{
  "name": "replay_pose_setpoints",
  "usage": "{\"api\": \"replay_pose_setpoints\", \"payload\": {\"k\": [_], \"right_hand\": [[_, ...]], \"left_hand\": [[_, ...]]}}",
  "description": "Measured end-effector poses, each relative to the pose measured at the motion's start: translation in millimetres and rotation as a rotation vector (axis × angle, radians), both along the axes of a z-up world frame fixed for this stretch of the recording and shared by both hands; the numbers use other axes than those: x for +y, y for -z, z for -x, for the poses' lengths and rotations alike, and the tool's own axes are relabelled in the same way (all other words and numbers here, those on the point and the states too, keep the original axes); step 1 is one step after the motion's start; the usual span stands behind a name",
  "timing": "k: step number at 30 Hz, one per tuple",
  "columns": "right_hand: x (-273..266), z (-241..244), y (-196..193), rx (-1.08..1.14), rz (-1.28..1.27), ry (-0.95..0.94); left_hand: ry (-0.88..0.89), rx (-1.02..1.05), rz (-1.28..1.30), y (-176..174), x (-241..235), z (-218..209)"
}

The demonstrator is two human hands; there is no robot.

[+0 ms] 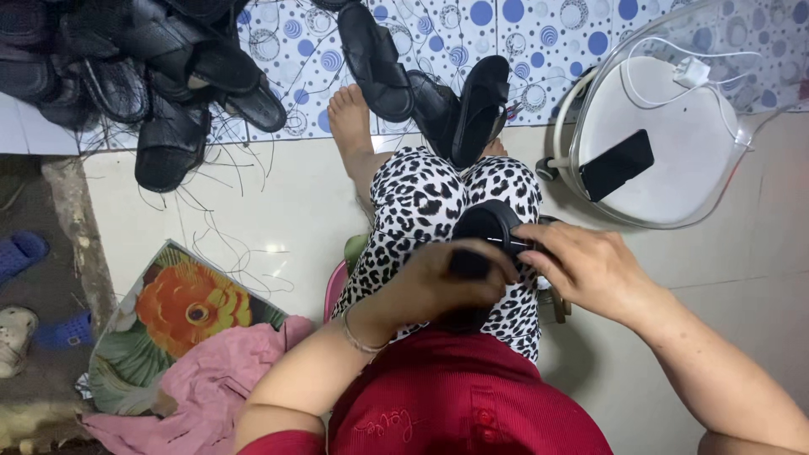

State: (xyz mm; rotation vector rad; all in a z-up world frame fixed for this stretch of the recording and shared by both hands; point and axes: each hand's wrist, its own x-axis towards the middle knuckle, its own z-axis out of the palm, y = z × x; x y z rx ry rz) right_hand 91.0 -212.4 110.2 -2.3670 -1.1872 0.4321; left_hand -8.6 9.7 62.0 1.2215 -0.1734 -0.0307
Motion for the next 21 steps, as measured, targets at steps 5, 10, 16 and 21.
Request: {"api": "replay_pose_setpoints", "payload": {"k": [5, 10, 16, 21], "right_hand": [[0, 3, 2, -0.033, -0.076, 0.028], [-33, -5, -7, 0.138, 0.325, 0.030], [-88, -30, -29, 0.571, 0.429, 0.307], [-43, 13, 40, 0.879, -0.453, 0.438]], "left_hand": [[-0.181, 0.186, -0.348, 19, -8, -21], [0.096, -0.186, -0.841, 39, -23, -14], [-0.063, 0.220, -0.667, 27, 9, -21], [-0.218, -0.149, -0.986, 38, -18, -17]]}}
